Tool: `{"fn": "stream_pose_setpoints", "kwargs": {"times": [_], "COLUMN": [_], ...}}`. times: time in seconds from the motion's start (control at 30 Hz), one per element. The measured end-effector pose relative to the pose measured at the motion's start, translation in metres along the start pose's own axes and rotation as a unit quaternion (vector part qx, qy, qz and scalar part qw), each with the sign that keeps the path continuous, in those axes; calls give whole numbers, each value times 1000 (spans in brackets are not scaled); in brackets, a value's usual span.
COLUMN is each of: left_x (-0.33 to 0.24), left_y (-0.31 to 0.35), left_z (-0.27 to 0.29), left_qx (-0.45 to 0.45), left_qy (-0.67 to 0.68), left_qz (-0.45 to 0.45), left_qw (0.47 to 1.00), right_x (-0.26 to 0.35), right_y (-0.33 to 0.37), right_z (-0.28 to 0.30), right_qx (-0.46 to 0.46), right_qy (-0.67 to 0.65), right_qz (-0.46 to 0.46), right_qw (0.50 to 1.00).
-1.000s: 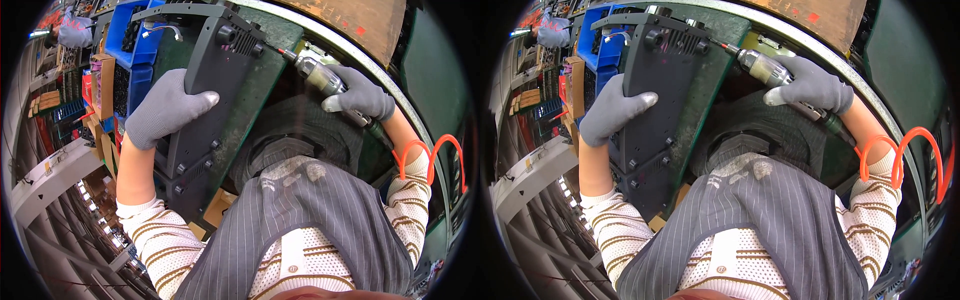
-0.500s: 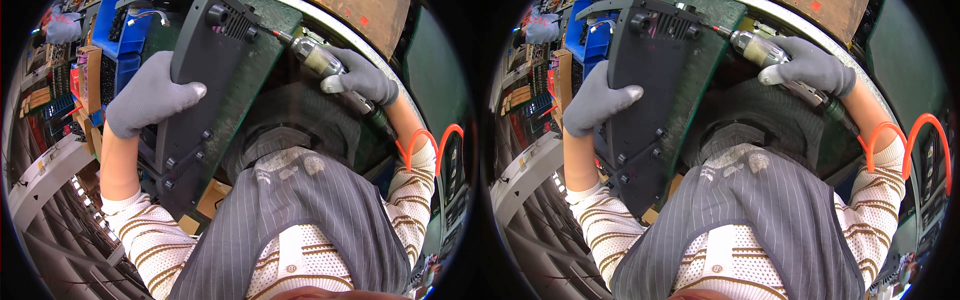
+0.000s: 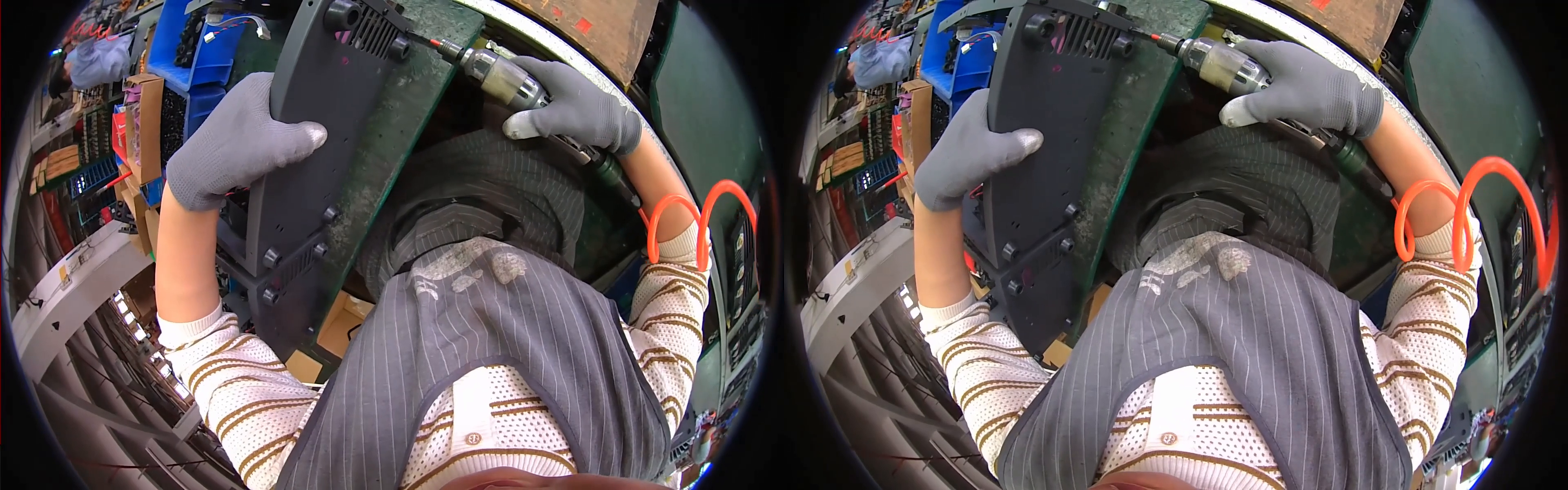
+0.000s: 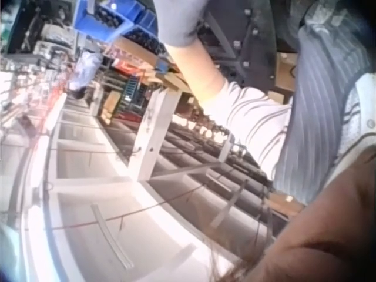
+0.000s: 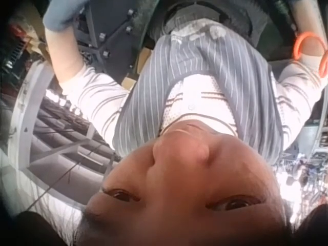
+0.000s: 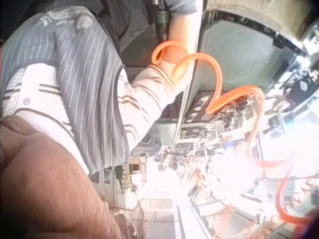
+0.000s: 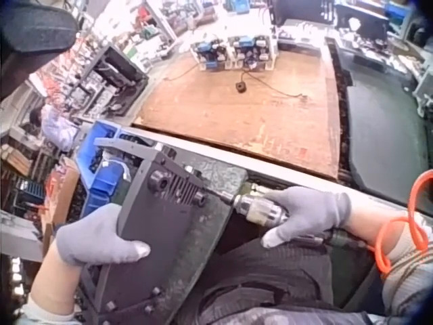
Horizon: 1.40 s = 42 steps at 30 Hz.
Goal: Assemble metal components using a power screwdriver and attach internal fans.
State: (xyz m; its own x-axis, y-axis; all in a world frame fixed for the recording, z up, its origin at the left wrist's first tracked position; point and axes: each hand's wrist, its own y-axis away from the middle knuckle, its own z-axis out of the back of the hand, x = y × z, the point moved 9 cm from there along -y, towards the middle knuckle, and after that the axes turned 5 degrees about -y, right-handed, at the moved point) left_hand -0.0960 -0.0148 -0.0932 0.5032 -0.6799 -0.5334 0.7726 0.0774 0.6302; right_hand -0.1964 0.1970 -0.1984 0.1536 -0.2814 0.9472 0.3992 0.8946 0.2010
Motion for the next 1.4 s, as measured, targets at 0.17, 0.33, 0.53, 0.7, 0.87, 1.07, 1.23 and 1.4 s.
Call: {"fn": "stream_pose_setpoints", "kwargs": {"times": [0.17, 0.33, 0.53, 0.7, 0.87, 1.07, 1.23, 1.4], "left_x": [-3, -27, -41, -56, -59, 22, 82, 95], "left_y": [7, 42, 33, 23, 84, 136, 112, 95], "left_z": [0, 19, 27, 34, 46, -119, -225, -235], "left_qx": [-40, -257, -311, -327, -380, -4, 5, -58], "left_qy": [12, -247, -230, -253, -143, 470, 777, 752], "left_qz": [5, -36, -109, -121, -84, 86, 113, 33], "left_qw": [999, 934, 916, 902, 910, 878, 620, 656], "right_x": [4, -18, -40, -43, -43, -40, -40, -39], "right_y": [9, 28, 35, 34, 34, 34, 33, 44], "right_z": [-2, -18, -42, -51, -55, -57, -58, -66], "right_qx": [7, 11, -17, -15, -31, -14, -27, -42], "right_qy": [-13, -149, -199, -243, -261, -269, -269, -263], "right_qz": [-31, -46, -56, -79, -90, -78, -57, -115], "right_qw": [999, 988, 978, 967, 961, 960, 961, 957]}}
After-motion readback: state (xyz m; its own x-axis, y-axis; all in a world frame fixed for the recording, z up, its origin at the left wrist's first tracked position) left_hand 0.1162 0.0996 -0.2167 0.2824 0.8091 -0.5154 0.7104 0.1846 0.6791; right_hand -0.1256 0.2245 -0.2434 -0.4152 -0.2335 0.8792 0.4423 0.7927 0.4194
